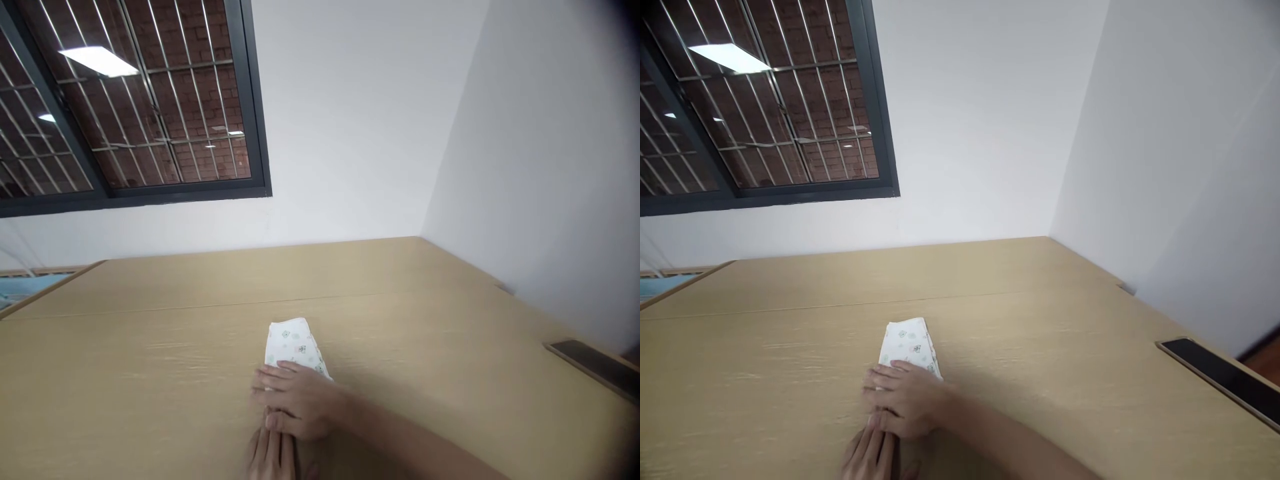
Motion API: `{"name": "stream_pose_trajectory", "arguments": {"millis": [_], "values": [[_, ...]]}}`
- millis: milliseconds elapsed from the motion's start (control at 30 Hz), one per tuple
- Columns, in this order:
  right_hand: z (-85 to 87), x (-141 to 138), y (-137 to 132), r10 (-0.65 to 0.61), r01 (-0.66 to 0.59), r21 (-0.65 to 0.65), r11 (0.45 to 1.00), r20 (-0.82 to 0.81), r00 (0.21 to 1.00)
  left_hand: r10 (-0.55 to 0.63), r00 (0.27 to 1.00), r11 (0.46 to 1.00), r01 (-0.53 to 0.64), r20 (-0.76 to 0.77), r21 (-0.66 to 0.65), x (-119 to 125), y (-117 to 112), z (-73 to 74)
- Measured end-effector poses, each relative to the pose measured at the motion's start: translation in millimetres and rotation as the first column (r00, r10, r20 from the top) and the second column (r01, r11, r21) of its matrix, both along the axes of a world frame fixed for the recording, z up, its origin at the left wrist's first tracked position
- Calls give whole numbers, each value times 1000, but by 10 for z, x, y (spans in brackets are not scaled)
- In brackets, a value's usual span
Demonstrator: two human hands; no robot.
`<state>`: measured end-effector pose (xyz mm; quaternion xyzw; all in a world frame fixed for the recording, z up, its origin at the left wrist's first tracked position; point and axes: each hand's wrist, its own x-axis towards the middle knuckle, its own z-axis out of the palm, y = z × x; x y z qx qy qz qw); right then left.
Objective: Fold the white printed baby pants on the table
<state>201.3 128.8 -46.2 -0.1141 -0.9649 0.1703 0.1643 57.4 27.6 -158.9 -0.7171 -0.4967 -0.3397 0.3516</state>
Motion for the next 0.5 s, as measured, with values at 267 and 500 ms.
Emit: {"name": "stream_pose_trajectory", "arguments": {"millis": [267, 500], "values": [[-30, 45, 603, -156, 146, 100, 984, 99, 983, 37, 999, 999, -36, -21, 38, 66, -14, 332], [-34, 96, 928, -214, 202, 131, 971, 86, 973, 60, 998, 998, -60, -13, 13, 126, -37, 370]]}}
